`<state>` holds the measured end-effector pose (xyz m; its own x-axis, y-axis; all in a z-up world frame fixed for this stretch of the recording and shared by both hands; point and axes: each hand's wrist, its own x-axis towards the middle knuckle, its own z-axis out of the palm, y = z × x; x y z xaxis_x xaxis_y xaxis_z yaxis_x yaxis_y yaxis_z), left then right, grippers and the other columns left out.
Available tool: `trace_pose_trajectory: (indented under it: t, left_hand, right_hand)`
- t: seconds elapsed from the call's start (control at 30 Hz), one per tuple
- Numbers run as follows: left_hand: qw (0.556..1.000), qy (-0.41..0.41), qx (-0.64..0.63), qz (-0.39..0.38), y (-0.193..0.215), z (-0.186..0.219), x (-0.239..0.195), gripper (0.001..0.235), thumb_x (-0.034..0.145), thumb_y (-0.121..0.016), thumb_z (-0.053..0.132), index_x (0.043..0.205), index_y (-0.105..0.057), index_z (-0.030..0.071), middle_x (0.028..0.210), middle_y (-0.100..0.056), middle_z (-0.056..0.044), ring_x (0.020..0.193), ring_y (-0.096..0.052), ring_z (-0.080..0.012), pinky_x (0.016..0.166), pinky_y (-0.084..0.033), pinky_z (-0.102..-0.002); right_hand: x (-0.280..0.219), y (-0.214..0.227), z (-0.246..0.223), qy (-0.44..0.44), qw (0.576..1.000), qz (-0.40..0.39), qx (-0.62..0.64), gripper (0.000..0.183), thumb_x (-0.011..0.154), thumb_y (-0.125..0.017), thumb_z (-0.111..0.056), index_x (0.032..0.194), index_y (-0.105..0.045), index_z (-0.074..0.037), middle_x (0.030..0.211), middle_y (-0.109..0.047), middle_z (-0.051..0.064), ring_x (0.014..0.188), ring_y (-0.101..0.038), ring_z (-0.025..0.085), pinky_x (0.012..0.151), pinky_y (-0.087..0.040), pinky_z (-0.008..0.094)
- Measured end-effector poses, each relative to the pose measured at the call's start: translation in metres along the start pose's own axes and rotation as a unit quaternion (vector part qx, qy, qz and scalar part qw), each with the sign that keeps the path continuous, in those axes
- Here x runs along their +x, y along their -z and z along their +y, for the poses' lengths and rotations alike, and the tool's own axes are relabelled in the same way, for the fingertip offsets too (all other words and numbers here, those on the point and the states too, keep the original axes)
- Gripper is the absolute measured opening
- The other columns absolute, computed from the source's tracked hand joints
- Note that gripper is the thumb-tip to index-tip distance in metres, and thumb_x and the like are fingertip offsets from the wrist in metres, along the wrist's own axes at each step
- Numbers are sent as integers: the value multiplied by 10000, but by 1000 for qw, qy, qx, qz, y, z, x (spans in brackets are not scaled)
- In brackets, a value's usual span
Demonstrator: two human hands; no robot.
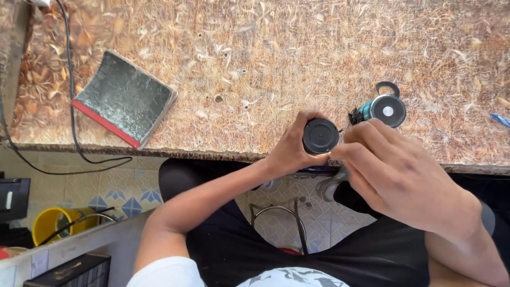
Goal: The person disassembles a small cylindrical electronic device using a screwdriver, removes the cover, and manipulates internal components including wires and a circuit board. They then reassemble the device by placing the cover back on and securing it.
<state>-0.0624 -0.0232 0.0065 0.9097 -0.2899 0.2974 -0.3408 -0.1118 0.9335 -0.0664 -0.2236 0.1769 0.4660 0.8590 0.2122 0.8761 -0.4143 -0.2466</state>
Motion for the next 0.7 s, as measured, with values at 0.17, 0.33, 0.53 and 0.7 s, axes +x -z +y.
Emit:
trace_pose_trajectory:
  t: [0.17,0.33,0.53,0.7]
  left_hand:
    - [1000,4,-10,2,-1,-6,0,794,738,-900,285,1315,-389,97,1282,-586,-162,1156,-647,-286,1011,-560,-381]
    - [1000,5,25,7,-1,-6,-3,789,760,-905,271,1328,-387,95,1287,-580,-142,1166,-641,-270,1030,-554,-359]
    - [1000,6,26,2,-1,-6,-2,815,757,-913,286,1340,-377,97,1307,-576,-154,1175,-645,-276,1044,-569,-363]
    - [1000,11,29,3,-1,-4,-3,809,771,-908,304,1358,-384,118,1328,-561,-135,1186,-632,-264,1067,-540,-354]
  right_hand:
    - [4,-8,6,-44,981,60,-179,523,1036,-608,-537,1213,-621,-45,924,-608,70,720,-564,180,581,-453,298]
    - [-5,1,0,-20,984,19,-175,122,1098,-617,-220,1032,-609,-118,750,-534,23,660,-550,220,596,-433,361]
    - [-19,-1,3,-21,988,-20,-151,234,1003,-603,-263,1153,-605,-83,976,-627,80,825,-616,226,709,-509,359]
    - [-19,1,2,-52,989,48,-129,137,1086,-653,-224,1072,-650,-88,866,-744,37,699,-695,194,674,-556,364]
